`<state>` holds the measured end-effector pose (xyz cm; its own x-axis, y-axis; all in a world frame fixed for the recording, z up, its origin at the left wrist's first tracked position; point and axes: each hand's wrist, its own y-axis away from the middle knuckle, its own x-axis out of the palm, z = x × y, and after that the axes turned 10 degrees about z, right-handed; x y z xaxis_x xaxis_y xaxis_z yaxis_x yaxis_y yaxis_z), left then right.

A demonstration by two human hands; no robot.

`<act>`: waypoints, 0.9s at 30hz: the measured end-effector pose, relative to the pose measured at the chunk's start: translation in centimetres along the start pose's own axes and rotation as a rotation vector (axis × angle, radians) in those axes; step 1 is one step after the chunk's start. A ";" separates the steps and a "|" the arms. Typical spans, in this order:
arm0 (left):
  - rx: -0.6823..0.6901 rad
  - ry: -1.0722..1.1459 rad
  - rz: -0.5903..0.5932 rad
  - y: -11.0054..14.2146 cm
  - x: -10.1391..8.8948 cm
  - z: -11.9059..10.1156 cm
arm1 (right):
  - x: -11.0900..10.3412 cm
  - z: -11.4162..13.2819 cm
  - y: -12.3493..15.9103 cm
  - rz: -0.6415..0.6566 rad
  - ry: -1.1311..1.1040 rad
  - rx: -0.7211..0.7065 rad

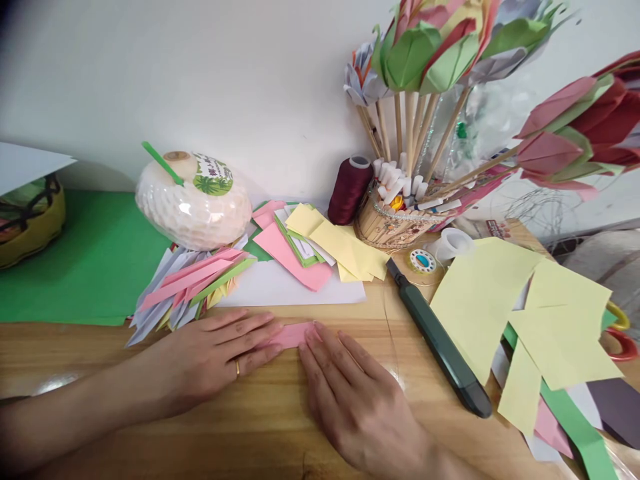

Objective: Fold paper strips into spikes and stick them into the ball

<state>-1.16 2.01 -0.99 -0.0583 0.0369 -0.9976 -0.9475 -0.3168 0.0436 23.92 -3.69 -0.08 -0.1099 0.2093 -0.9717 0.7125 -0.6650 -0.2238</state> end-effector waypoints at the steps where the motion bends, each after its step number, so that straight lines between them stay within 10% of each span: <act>1: -0.001 0.000 0.000 0.0 0.0 0.0 | 0.0 0.0 0.1 -0.015 0.007 0.003; 27: -0.028 0.020 -0.254 0.1 0.4 -0.3 | -0.2 -1.3 -0.6 0.053 -0.094 -0.067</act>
<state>-1.20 1.73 -1.36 0.1873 0.1006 -0.9771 -0.9216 -0.3262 -0.2102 24.41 -2.35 0.33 -0.1331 0.1046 -0.9856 0.7633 -0.6234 -0.1692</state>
